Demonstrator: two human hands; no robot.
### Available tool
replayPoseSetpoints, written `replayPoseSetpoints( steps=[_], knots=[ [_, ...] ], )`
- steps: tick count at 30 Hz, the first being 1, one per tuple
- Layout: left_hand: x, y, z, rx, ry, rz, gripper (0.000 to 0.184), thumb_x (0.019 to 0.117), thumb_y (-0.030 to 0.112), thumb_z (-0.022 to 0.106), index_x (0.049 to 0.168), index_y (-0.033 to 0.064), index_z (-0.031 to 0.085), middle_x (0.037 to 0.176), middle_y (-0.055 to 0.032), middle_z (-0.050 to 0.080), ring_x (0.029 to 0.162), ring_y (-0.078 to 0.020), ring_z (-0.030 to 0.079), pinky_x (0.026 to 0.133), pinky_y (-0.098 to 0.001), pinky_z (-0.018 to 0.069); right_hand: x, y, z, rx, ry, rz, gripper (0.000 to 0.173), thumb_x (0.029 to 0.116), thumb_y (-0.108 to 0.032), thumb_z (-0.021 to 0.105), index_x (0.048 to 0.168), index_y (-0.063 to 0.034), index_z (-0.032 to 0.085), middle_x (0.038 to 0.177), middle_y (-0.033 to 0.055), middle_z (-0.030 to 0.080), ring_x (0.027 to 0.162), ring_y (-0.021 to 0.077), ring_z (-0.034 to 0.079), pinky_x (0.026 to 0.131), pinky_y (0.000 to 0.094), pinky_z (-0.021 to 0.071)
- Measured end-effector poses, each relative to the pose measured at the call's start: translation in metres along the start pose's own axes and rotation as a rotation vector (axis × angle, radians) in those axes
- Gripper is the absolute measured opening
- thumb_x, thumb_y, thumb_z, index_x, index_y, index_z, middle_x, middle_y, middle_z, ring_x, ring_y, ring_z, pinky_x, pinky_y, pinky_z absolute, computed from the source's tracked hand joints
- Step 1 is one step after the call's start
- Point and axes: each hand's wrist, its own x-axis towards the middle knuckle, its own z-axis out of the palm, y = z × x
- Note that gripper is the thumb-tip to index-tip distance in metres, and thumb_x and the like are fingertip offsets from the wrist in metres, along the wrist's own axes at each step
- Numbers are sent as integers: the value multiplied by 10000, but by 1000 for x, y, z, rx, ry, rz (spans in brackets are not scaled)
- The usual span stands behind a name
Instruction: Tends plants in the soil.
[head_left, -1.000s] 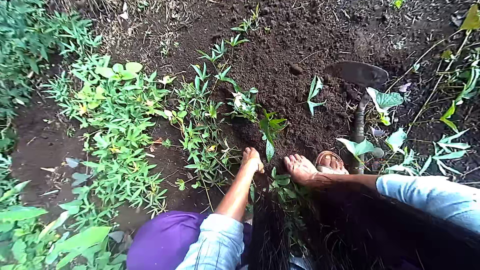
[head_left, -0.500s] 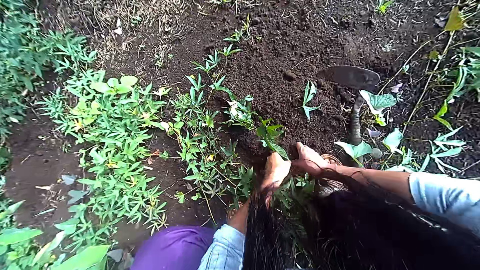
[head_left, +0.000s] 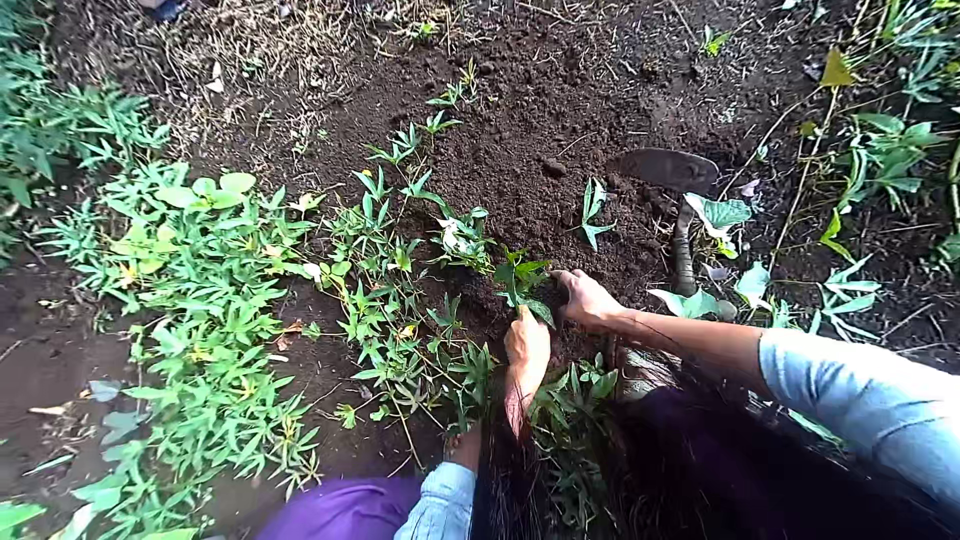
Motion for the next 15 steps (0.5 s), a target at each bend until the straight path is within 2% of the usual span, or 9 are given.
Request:
replayPoseSetpoints(
  steps=[3,5,7,9,11,12,13,14,15],
  knots=[
    [8,-13,-6,124,-295,-244,654,1019,505,561,1358,-54,554,1261,-226,674,1202,-346,661,1004,-521,525,9,23,-51,-23,251,107,497,917,-88,684,1402,-68,583,1478,247,496,1236,499,573,896,702,508],
    [3,-23,10,186,-364,-262,911,910,588,699,1424,-115,432,1291,-275,638,1193,-381,659,995,-526,539,31,49,-75,-18,348,232,648,913,-42,653,1530,-70,459,1581,284,365,1337,550,470,954,722,466],
    [6,-20,33,214,-393,-304,1087,840,545,797,1491,-151,275,1334,-303,586,1200,-389,652,991,-500,551,48,68,-82,-22,283,325,836,913,-43,651,1644,-126,254,1671,271,212,1433,563,355,1039,743,395],
    [2,-13,31,153,-296,-241,830,894,389,783,1412,-142,412,1280,-293,613,1156,-382,668,956,-483,566,51,66,-70,-77,228,359,900,892,-72,679,1656,-129,205,1681,258,191,1458,551,318,1049,731,384],
    [-32,-2,5,76,31,22,362,932,178,693,1115,-129,645,1068,-298,690,964,-397,718,819,-486,600,42,54,-45,-31,275,368,831,878,-40,682,1621,-114,317,1661,264,226,1425,557,351,1021,720,414],
    [-55,26,-43,104,-6,48,281,983,105,596,1134,-122,664,1132,-294,701,1035,-382,716,877,-462,582,37,45,-34,9,296,375,787,889,-31,674,1603,-113,353,1653,269,238,1408,555,374,1020,706,422],
    [-68,76,-121,201,-420,-130,385,1090,99,427,1432,-55,517,1500,-198,543,1382,-269,541,1130,-374,434,34,34,-25,41,298,387,761,905,-37,661,1599,-115,359,1651,268,240,1403,549,386,1026,697,426],
    [-69,101,-156,262,-606,-162,452,1117,100,336,1551,-16,383,1634,-134,399,1497,-186,400,1197,-288,330,31,24,-18,78,269,400,756,919,-46,649,1606,-115,340,1662,258,216,1411,538,382,1043,690,418],
    [-67,99,-146,303,-547,-67,467,1133,131,262,1567,-19,350,1639,-127,393,1511,-152,373,1206,-208,275,29,19,-11,111,231,399,768,908,-46,653,1605,-113,338,1665,253,207,1413,529,385,1047,691,420]
  ],
)
